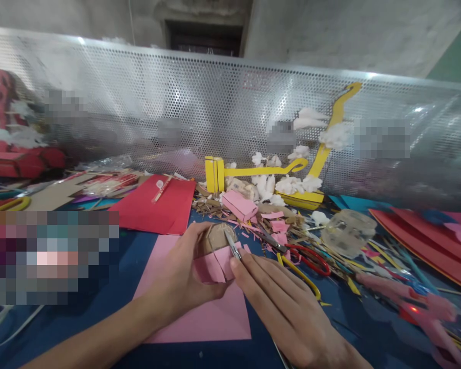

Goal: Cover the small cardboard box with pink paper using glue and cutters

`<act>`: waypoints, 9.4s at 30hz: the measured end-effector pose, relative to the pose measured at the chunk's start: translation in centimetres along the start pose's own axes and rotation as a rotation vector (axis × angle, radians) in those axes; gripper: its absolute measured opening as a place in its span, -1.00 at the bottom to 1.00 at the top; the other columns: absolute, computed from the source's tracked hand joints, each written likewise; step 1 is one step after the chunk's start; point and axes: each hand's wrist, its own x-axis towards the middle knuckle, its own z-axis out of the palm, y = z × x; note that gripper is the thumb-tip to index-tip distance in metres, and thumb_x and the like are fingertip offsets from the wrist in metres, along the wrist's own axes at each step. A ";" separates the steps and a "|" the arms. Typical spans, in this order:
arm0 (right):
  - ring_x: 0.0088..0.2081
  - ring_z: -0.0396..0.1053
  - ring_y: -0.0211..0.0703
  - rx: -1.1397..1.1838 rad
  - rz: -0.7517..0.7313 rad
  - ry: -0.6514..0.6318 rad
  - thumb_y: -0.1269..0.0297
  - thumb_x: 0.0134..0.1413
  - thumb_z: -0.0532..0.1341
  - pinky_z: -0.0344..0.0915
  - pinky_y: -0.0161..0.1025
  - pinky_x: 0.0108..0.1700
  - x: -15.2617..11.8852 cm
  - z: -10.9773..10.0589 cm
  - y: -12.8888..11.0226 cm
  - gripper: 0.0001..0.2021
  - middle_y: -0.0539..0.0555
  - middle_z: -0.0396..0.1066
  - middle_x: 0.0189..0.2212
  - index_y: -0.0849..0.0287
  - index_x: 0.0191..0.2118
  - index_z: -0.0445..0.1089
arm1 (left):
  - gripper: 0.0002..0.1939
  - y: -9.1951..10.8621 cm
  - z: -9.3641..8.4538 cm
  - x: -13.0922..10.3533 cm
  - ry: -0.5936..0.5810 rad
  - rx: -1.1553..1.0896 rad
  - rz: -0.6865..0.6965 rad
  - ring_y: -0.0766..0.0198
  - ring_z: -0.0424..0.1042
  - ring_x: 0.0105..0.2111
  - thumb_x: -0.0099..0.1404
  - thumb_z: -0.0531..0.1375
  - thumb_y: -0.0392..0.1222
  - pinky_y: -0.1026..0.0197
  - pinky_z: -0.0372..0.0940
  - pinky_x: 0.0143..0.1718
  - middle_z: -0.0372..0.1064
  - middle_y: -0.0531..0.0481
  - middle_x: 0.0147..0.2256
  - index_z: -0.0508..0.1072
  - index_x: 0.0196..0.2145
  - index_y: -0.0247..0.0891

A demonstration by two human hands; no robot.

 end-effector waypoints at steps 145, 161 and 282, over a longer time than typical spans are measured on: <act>-0.30 0.61 -0.27 1.791 1.101 0.430 0.24 0.29 0.37 0.54 -0.35 -0.15 0.1 2.9 -0.2 -0.93 0.03 0.67 -0.31 0.05 -0.17 0.61 | 0.00 -1.6 -1.6 -0.7 -0.157 -0.009 0.146 -0.10 0.45 0.17 -0.04 0.46 -0.36 -0.02 0.44 0.11 0.40 -0.11 0.18 0.12 0.28 0.02; -0.38 0.57 -0.20 1.701 1.080 0.413 0.20 0.26 0.38 0.53 -0.26 -0.26 0.5 2.6 -0.1 -0.92 0.04 0.64 -0.36 0.05 -0.20 0.60 | 0.02 -2.2 -1.5 -0.8 -0.151 -0.008 0.163 -0.09 0.47 0.15 -0.06 0.45 -0.28 -0.08 0.40 0.18 0.42 -0.08 0.17 0.13 0.30 0.03; -0.39 0.48 -0.14 0.900 0.792 0.275 -0.22 0.47 -0.21 0.51 -0.22 -0.30 -1.6 0.7 2.0 -0.33 0.07 0.55 -0.35 0.05 0.26 0.41 | -0.01 -1.1 -2.5 -0.4 -0.367 -0.071 0.034 -0.20 0.37 0.24 -0.01 0.46 -0.16 -0.18 0.34 0.24 0.33 -0.17 0.23 0.12 0.31 -0.04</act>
